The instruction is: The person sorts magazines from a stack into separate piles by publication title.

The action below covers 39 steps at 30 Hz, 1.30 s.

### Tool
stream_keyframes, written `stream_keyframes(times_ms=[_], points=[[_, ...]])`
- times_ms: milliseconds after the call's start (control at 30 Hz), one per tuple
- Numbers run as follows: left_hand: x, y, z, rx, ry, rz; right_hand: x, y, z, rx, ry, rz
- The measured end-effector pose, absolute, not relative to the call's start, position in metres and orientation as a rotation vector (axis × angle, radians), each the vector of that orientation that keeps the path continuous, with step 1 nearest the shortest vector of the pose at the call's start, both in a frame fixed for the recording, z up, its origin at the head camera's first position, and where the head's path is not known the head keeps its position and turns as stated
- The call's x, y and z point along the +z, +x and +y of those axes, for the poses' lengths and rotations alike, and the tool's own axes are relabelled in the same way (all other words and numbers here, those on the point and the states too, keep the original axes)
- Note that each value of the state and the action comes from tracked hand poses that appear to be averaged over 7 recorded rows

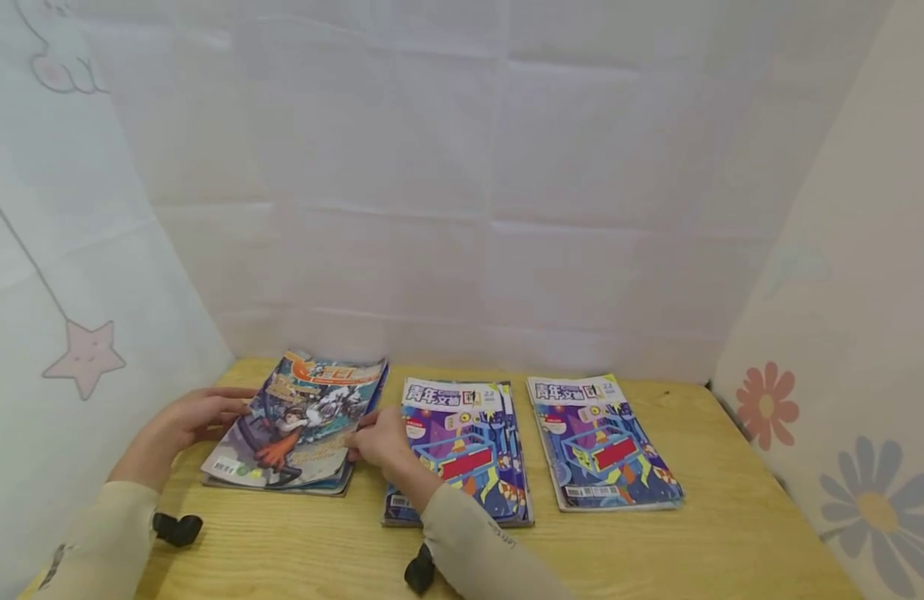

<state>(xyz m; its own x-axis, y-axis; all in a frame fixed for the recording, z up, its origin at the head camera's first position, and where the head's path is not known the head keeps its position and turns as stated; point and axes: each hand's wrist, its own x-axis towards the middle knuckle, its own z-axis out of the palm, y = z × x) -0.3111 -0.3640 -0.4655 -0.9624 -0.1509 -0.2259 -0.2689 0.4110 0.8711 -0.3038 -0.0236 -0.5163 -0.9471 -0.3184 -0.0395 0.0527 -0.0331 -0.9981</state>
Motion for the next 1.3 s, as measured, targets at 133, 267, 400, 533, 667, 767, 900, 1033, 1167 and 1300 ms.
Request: stream_keyframes(times_ms=[133,267,400,533,667,767,900,1033,1167,1300], points=[[-0.468,-0.311,-0.367,1.542,-0.385,2.592,-0.52,-0.302,-0.022,-2.066,-0.301,1.926],[-0.469,-0.309,-0.364,1.452,-0.376,2.676,-0.519,-0.3,-0.018,-2.03,-0.347,1.899],[-0.469,-0.307,-0.362,1.355,-0.357,2.753,-0.516,-0.298,-0.014,-1.954,-0.383,1.97],[-0.466,-0.307,-0.359,1.243,-0.3,2.807,-0.512,-0.296,-0.007,-1.816,-0.415,2.095],[-0.455,-0.304,-0.348,1.025,-0.211,2.898,-0.508,-0.295,0.001,-1.734,-0.473,2.129],[-0.444,-0.301,-0.335,0.903,-0.136,2.958,-0.503,-0.29,0.008,-1.774,-0.516,2.067],[-0.433,-0.298,-0.313,0.931,-0.003,2.967,-0.498,-0.283,0.023,-1.884,-0.54,1.963],[-0.426,-0.293,-0.289,1.017,0.099,2.964,-0.491,-0.278,0.041,-1.925,-0.567,1.963],[-0.422,-0.291,-0.265,1.068,0.16,2.98,-0.486,-0.276,0.061,-1.943,-0.58,2.003],[-0.426,-0.294,-0.245,1.159,0.201,2.929,-0.484,-0.278,0.081,-1.969,-0.57,2.015]])
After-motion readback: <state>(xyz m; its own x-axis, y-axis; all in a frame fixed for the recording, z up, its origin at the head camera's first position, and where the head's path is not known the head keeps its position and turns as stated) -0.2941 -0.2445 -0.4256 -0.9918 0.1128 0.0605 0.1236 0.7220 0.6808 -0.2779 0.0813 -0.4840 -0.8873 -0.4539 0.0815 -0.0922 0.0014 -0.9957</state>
